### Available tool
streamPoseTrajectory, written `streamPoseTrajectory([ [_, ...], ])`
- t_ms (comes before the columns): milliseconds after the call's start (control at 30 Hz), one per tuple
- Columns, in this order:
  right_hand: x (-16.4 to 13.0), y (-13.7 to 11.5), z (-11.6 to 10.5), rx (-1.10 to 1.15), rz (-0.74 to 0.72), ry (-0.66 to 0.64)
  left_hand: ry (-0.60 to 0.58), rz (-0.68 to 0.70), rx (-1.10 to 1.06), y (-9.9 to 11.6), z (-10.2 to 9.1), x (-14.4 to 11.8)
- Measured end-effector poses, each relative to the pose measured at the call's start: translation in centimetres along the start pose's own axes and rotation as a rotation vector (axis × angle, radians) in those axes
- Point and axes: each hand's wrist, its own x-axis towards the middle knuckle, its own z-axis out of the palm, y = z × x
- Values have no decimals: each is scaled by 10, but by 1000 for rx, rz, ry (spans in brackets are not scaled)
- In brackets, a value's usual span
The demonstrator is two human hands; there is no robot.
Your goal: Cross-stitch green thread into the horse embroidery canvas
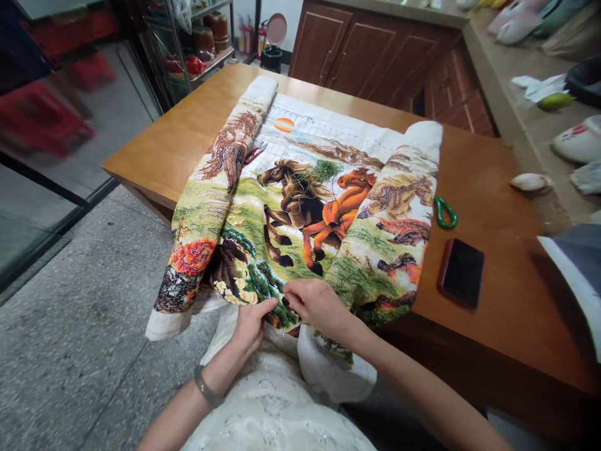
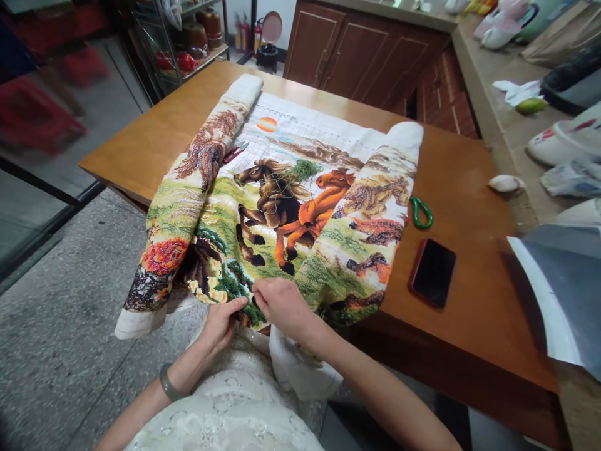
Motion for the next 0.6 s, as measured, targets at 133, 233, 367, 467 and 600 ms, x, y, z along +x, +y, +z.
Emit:
streamPoseTrajectory([
  [133,-9,16,12,228,-69,225,-23,-78,-1,1,-4,2],
  [233,-13,17,17,235,-125,271,-33,-121,11,2,-7,3],
  [367,-13,15,20,176,-152,286,-31,-163,50,5,-8,2],
  [467,-11,15,22,138,-162,291,-20,-172,41,6,-6,0],
  [600,-11,16,23,84,-158,275,-4,-151,9,5,-3,-1],
])
